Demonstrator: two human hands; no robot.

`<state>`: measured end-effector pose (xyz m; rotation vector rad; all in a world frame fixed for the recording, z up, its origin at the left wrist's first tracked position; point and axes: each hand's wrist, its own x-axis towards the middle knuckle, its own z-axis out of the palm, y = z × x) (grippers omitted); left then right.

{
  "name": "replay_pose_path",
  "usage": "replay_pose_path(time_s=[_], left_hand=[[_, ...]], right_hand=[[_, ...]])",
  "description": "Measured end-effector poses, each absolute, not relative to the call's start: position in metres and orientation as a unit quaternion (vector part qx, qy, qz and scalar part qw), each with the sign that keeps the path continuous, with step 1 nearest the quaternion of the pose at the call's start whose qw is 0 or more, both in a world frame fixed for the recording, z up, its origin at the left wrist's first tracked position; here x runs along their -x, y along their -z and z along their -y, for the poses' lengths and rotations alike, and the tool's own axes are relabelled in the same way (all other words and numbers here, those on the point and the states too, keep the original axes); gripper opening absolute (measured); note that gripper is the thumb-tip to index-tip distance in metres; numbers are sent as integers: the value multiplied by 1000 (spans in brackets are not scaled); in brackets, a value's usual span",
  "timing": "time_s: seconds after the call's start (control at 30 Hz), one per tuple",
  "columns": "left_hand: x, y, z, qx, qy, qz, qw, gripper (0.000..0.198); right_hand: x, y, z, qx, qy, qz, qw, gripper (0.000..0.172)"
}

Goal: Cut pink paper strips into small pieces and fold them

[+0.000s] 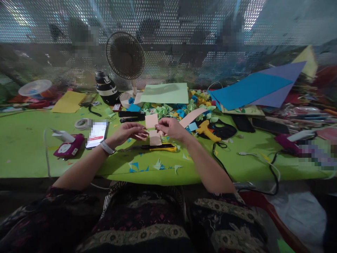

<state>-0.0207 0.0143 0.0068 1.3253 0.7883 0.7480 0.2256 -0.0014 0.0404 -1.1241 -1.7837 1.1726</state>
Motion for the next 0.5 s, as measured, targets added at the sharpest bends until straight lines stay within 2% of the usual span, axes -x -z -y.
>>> replay_pose_path(time_s=[0.3, 0.5], left_hand=[[8, -6, 0, -605, -320, -344, 643, 39], [9, -7, -1, -603, -316, -332, 653, 38]], right_hand=[[-207, -35, 10, 406, -523, 686, 303, 30], [-209, -40, 13, 407, -507, 702, 289, 23]])
